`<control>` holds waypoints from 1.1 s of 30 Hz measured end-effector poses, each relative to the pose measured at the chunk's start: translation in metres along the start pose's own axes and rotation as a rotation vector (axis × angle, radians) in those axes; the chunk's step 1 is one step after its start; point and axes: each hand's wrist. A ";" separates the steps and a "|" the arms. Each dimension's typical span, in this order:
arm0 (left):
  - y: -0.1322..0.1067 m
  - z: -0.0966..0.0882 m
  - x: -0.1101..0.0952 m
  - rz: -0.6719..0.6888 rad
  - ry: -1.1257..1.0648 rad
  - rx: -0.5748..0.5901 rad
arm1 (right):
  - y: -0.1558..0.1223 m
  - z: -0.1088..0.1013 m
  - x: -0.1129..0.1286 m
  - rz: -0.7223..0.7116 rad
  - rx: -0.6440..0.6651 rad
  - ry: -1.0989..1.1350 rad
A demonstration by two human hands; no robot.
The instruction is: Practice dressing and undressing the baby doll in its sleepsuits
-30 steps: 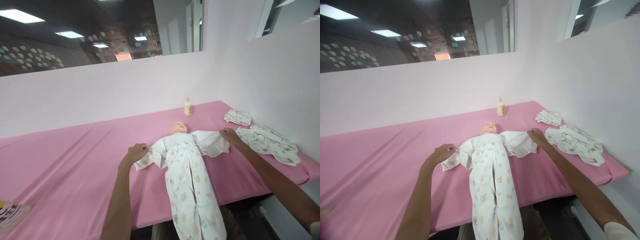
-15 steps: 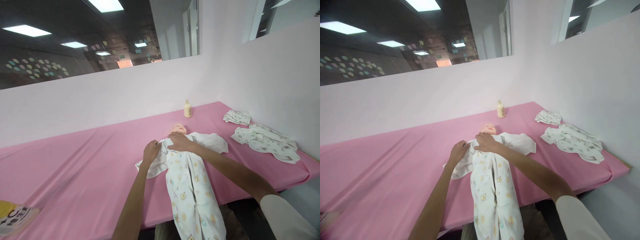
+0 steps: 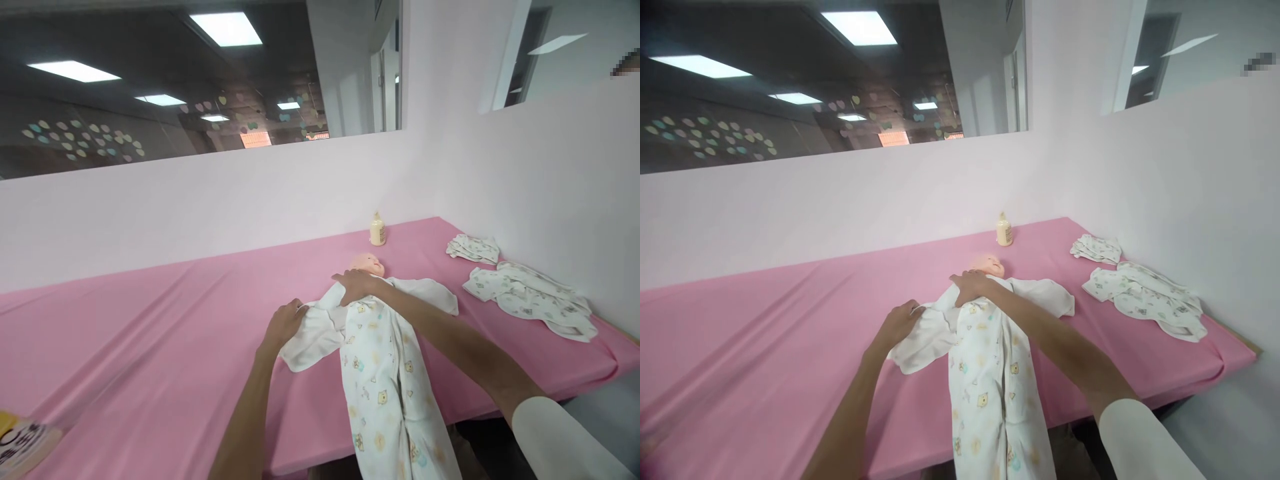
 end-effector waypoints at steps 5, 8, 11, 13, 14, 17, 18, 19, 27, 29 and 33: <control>-0.004 0.010 0.007 -0.019 -0.001 0.090 | -0.010 -0.008 -0.005 0.025 -0.054 0.026; -0.007 0.012 0.002 -0.046 -0.164 0.073 | -0.004 0.000 0.003 0.052 -0.043 -0.050; -0.007 0.012 -0.002 -0.091 -0.289 0.032 | 0.008 0.015 0.014 0.013 -0.049 -0.196; -0.006 0.012 -0.001 -0.120 -0.337 0.011 | 0.019 0.028 0.021 -0.091 -0.067 -0.300; -0.005 0.013 -0.001 -0.128 -0.372 0.003 | 0.024 0.035 0.025 -0.156 -0.071 -0.340; -0.002 0.014 0.003 -0.147 -0.541 -0.015 | 0.036 0.051 0.033 -0.284 -0.080 -0.398; -0.002 0.014 0.004 -0.155 -0.601 -0.013 | 0.039 0.054 0.036 -0.301 -0.093 -0.405; -0.001 0.014 0.006 -0.161 -0.657 -0.009 | 0.041 0.056 0.037 -0.308 -0.109 -0.409; -0.003 0.014 0.022 -0.165 -0.818 0.098 | 0.025 0.043 0.039 -0.310 -0.171 -0.434; -0.002 0.015 0.026 -0.160 -0.800 0.146 | 0.019 0.035 0.042 -0.260 -0.181 -0.438; -0.001 0.019 0.029 -0.151 -0.794 0.199 | 0.014 0.025 0.048 -0.198 -0.214 -0.432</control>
Point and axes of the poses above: each hand's wrist, its own y-axis towards the middle knuckle, its own z-axis out of the palm, x = y × z, and after that the axes turned 14 degrees about y, right-handed
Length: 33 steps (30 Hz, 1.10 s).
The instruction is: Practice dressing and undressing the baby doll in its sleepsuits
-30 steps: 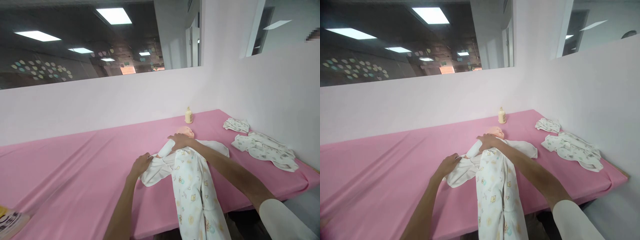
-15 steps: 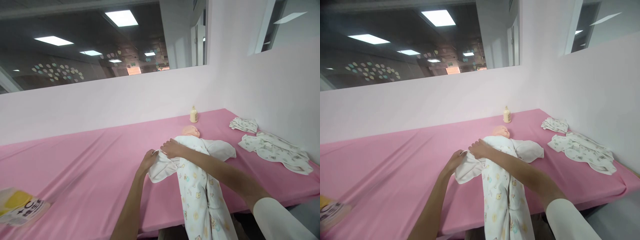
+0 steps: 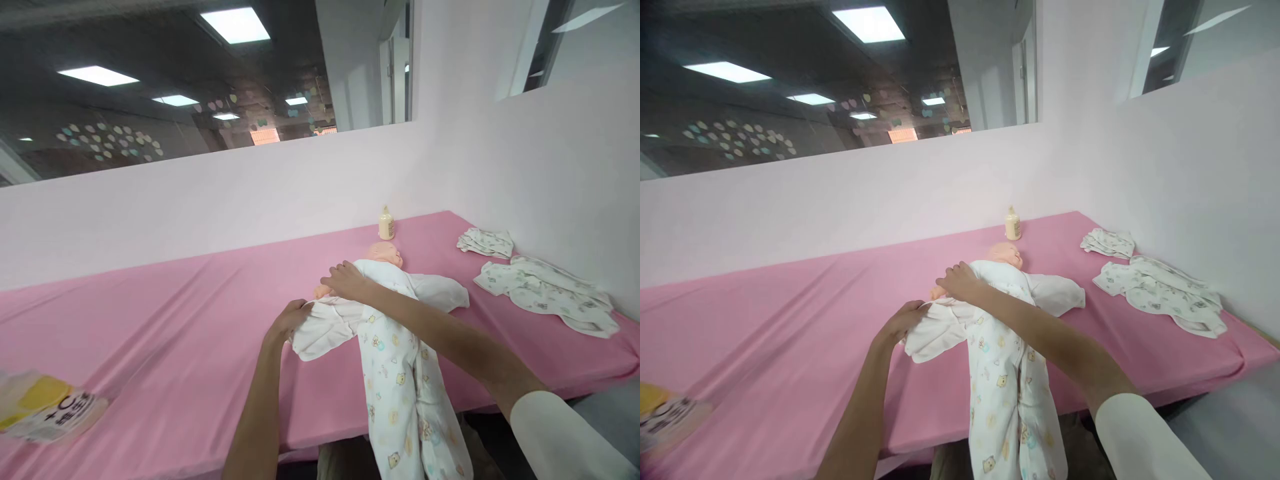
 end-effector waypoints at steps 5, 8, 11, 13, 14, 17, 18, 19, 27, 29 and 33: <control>-0.005 0.002 -0.007 0.039 -0.175 0.094 | 0.007 0.011 0.011 -0.009 -0.051 0.103; -0.009 0.002 -0.013 0.102 -0.341 0.146 | 0.015 0.022 0.023 -0.023 -0.074 0.204; -0.011 0.000 -0.014 0.116 -0.414 0.170 | 0.013 0.026 0.029 -0.061 -0.081 0.326; -0.012 -0.003 -0.013 0.122 -0.395 0.197 | -0.002 0.023 0.020 -0.099 -0.142 0.443; -0.013 -0.006 -0.013 0.125 -0.360 0.205 | -0.015 0.021 0.010 -0.101 -0.205 0.508; -0.019 -0.016 -0.016 0.115 -0.179 0.167 | -0.081 0.017 -0.043 0.064 -0.486 0.670; -0.021 -0.018 -0.019 0.093 -0.114 0.107 | -0.109 0.017 -0.065 0.185 -0.559 0.691; -0.023 -0.019 -0.023 0.064 -0.052 0.020 | -0.138 0.018 -0.088 0.351 -0.625 0.678; -0.042 0.042 -0.119 0.384 0.342 -0.346 | -0.265 0.051 -0.167 0.985 -0.443 0.751; -0.039 0.072 -0.151 0.604 0.429 -0.198 | -0.260 0.055 -0.164 0.959 -0.434 0.818; -0.015 0.123 -0.190 0.805 0.785 0.057 | -0.248 0.054 -0.158 0.944 -0.477 0.927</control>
Point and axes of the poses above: each hand's wrist, its own y-axis towards the middle knuckle, its own z-axis out of the palm, x = y × z, and after that the axes turned 14 degrees about y, right-handed
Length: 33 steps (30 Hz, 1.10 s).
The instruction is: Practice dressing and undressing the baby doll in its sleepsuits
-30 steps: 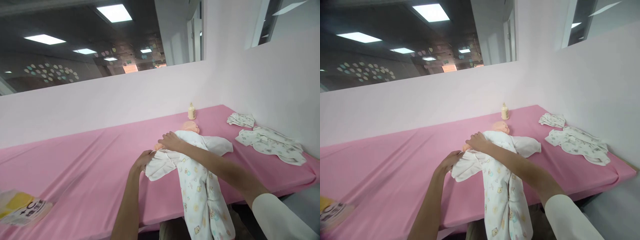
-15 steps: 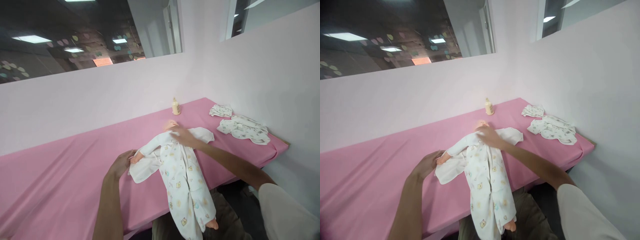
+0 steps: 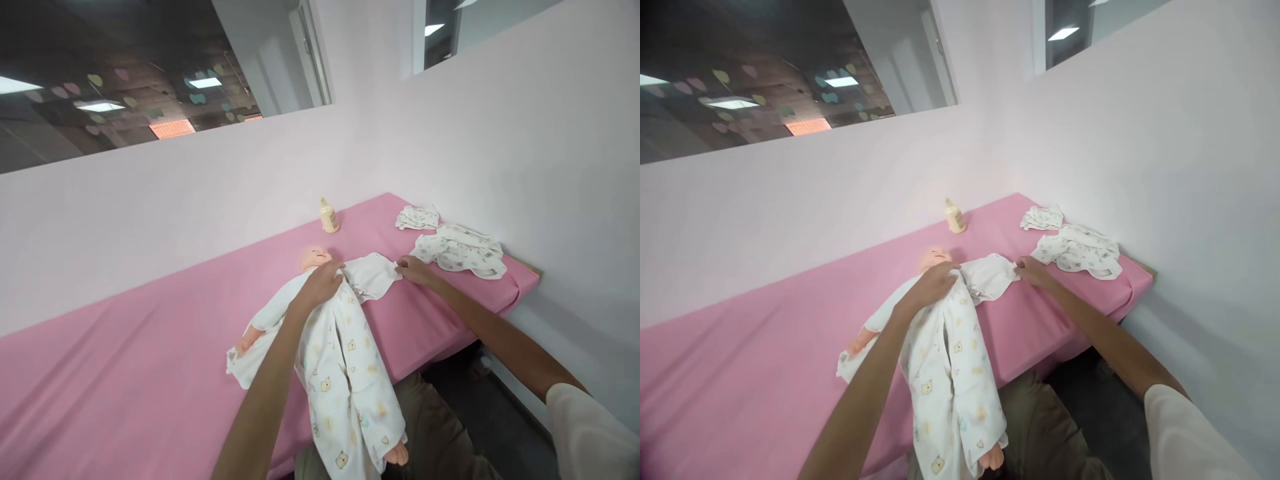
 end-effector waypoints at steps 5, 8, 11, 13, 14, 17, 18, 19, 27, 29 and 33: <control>0.028 0.022 -0.002 -0.007 0.201 0.153 | 0.001 0.000 0.002 -0.002 -0.048 0.094; 0.027 0.024 0.001 -0.001 0.255 0.149 | 0.011 -0.013 0.000 0.013 -0.171 0.091; 0.023 0.019 0.002 -0.020 0.261 0.182 | 0.025 -0.032 -0.004 0.050 -0.313 0.071; 0.020 0.016 0.003 -0.038 0.264 0.202 | 0.032 -0.042 -0.006 0.073 -0.388 0.055; 0.019 0.014 0.004 -0.045 0.265 0.213 | 0.034 -0.045 -0.008 0.085 -0.419 0.035; 0.017 0.010 0.006 -0.051 0.253 0.234 | 0.033 -0.047 -0.013 0.145 -0.443 -0.143; 0.017 0.009 0.007 -0.051 0.250 0.234 | 0.031 -0.046 -0.015 0.166 -0.424 -0.225; 0.017 0.009 0.006 -0.047 0.252 0.231 | 0.029 -0.044 -0.016 0.180 -0.395 -0.299; 0.047 0.028 -0.027 0.077 0.411 0.272 | 0.013 0.004 0.014 -0.158 -0.227 -0.531; 0.057 0.038 -0.035 0.097 0.415 0.273 | 0.016 0.024 0.027 -0.197 -0.113 -0.468; 0.068 0.047 -0.033 0.100 0.423 0.304 | 0.023 0.052 0.036 -0.171 0.019 -0.424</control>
Point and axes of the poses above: each hand's wrist, its own y-axis towards the middle knuckle, its own z-axis out of the palm, x = y × z, and after that the axes turned 14 degrees about y, right-handed
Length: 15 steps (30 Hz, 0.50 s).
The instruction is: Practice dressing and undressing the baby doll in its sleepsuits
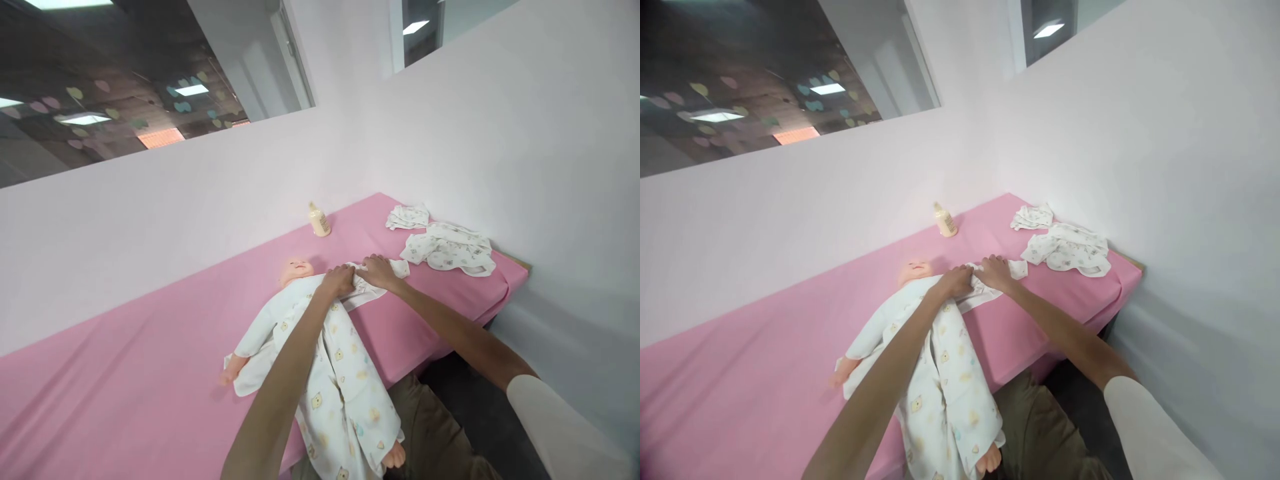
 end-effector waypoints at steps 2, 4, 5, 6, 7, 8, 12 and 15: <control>0.001 0.001 0.004 0.005 -0.009 0.009 | 0.001 0.005 0.001 -0.022 -0.016 -0.016; 0.001 0.002 0.008 0.005 -0.023 0.006 | 0.000 0.005 0.000 -0.050 -0.026 -0.026; 0.001 0.003 0.010 0.002 -0.031 0.001 | -0.001 0.004 -0.001 -0.062 -0.030 -0.032; 0.001 0.003 0.011 0.000 -0.041 -0.004 | -0.002 0.003 -0.002 -0.070 -0.034 -0.042; 0.001 0.004 0.013 -0.001 -0.049 -0.010 | -0.004 0.001 -0.004 -0.071 -0.040 -0.054; 0.001 0.005 0.014 -0.001 -0.056 -0.016 | -0.005 -0.002 -0.007 -0.065 -0.048 -0.069; 0.002 0.007 0.021 -0.011 -0.107 -0.043 | -0.012 -0.014 -0.023 0.009 -0.103 -0.127; 0.000 0.007 0.025 -0.017 -0.137 -0.051 | -0.015 -0.022 -0.035 0.077 -0.132 -0.146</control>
Point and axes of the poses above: each hand's wrist, its own y-axis towards the middle knuckle, its own z-axis out of the palm, x = y × z, and after that the axes turned 14 degrees about y, right-handed
